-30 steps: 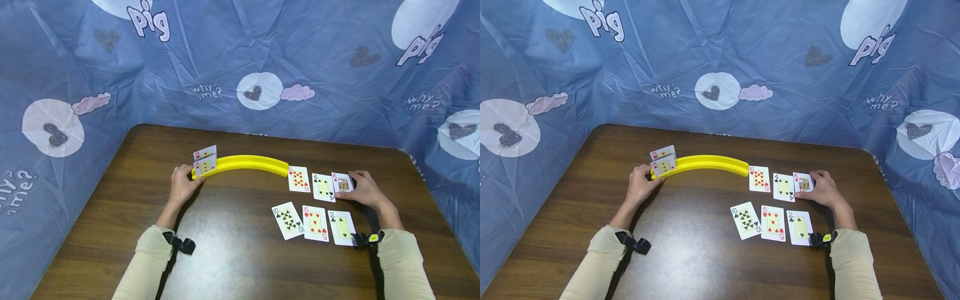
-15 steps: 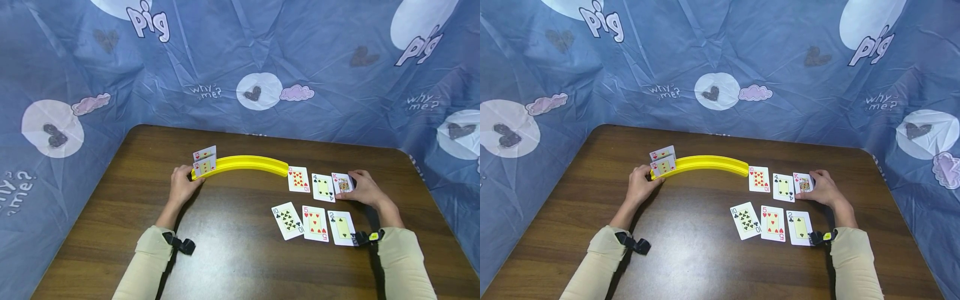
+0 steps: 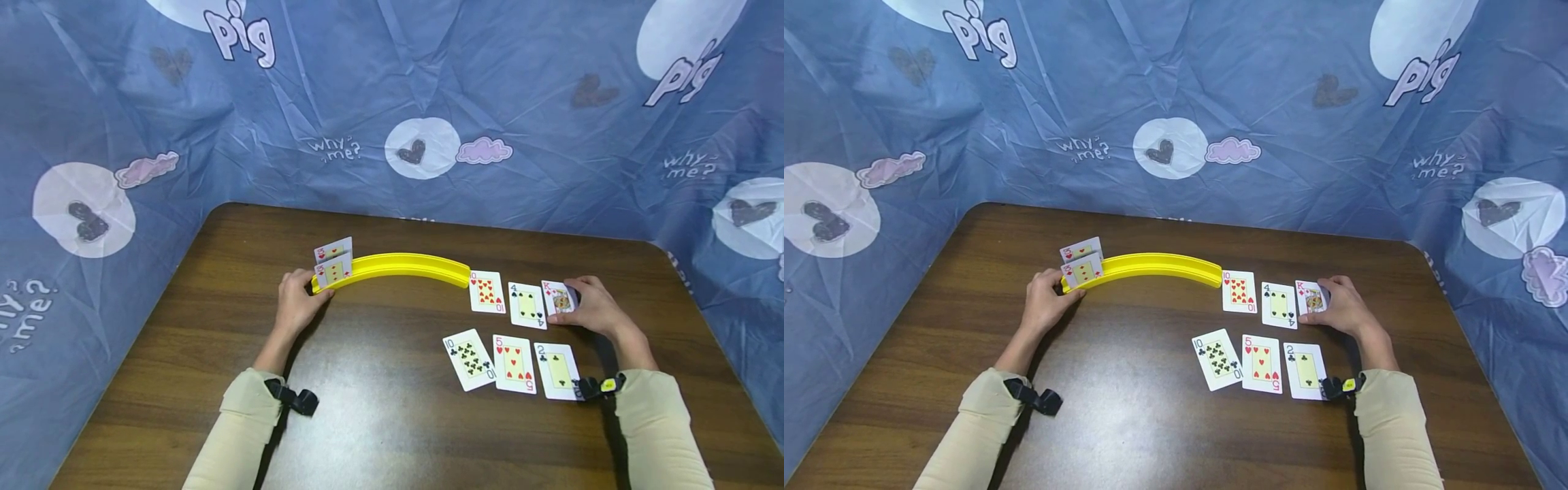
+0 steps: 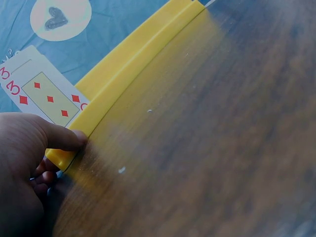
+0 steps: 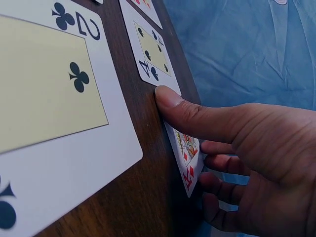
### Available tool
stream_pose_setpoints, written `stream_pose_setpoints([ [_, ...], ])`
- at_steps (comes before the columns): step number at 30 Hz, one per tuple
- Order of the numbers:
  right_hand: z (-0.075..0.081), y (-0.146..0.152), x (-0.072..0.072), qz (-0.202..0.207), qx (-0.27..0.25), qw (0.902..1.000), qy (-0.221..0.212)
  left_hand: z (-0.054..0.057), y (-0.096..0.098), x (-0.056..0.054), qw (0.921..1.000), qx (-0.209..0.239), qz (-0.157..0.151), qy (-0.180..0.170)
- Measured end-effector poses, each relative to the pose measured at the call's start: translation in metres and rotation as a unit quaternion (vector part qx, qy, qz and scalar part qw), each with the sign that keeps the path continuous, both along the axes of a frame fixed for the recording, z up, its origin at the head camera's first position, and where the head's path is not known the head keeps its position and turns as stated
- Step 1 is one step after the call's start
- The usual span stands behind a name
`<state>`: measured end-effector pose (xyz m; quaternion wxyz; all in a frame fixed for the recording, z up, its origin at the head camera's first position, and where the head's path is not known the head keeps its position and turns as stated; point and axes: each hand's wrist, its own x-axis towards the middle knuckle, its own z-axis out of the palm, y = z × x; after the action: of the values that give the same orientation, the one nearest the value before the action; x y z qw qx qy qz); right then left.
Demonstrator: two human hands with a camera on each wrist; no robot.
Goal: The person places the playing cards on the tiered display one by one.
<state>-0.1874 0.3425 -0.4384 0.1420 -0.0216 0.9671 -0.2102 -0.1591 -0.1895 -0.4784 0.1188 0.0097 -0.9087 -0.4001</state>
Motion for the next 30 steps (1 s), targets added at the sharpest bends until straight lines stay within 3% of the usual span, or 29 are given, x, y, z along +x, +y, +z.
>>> stream_pose_setpoints([
  [6,-0.0003,-0.0005,-0.0009,0.007,0.003,1.0,0.006,0.0006,-0.0002,-0.0003,0.9999,-0.003,0.003,-0.011],
  [30,-0.0009,-0.004,-0.005,0.006,0.004,1.0,0.007,-0.001,-0.0014,-0.0014,1.0,-0.004,0.0,-0.001],
])
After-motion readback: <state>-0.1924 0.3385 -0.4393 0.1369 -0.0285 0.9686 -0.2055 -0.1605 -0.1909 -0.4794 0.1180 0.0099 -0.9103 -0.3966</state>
